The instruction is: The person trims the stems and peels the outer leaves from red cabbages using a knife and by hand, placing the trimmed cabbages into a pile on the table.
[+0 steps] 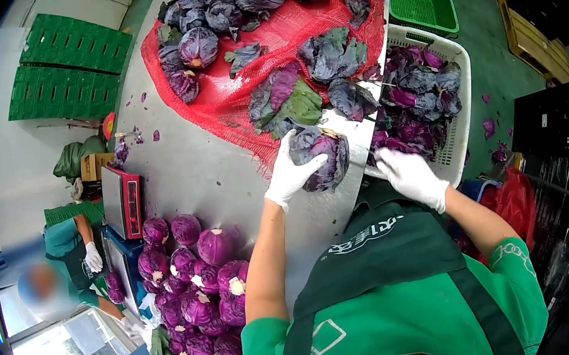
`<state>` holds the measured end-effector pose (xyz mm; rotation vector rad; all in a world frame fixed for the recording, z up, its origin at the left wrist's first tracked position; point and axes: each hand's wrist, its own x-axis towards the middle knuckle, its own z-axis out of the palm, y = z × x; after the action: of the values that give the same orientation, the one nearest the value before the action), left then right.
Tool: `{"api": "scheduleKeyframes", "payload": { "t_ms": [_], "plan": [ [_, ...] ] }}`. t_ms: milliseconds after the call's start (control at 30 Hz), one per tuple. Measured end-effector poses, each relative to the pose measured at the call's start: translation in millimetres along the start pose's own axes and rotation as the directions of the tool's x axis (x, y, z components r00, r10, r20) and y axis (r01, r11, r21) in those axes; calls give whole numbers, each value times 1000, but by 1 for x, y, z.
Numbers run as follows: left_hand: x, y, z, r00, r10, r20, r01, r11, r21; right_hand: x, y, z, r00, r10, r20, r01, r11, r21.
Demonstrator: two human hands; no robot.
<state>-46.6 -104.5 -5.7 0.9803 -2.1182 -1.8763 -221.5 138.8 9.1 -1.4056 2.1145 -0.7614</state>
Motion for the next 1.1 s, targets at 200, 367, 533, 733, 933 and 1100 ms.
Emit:
{"api": "scheduleKeyframes", "payload": {
  "t_ms": [200, 367, 533, 733, 933, 1100],
  "plan": [
    [-1, 12, 1, 1000, -31, 2, 31, 999, -41, 12, -4, 28, 997, -77, -10, 77, 997, -26],
    [2, 17, -7, 998, -49, 47, 54, 993, -101, 17, -22, 10, 999, -51, 15, 52, 996, -69],
    [7, 23, -10, 994, -75, 81, 84, 988, -125, 35, -24, 1, 984, -25, 176, 40, 996, -82],
    [13, 13, -3, 997, -53, 54, 53, 999, 12, 50, -7, 18, 975, -47, 218, 62, 996, -66],
    [25, 11, 11, 1000, 6, -21, -3, 987, 161, 81, 9, 13, 913, 28, 407, -14, 999, -37],
    [27, 22, 18, 996, 65, -54, -35, 895, 444, 98, 4, -2, 817, 134, 560, -111, 991, -75]
  ]
}}
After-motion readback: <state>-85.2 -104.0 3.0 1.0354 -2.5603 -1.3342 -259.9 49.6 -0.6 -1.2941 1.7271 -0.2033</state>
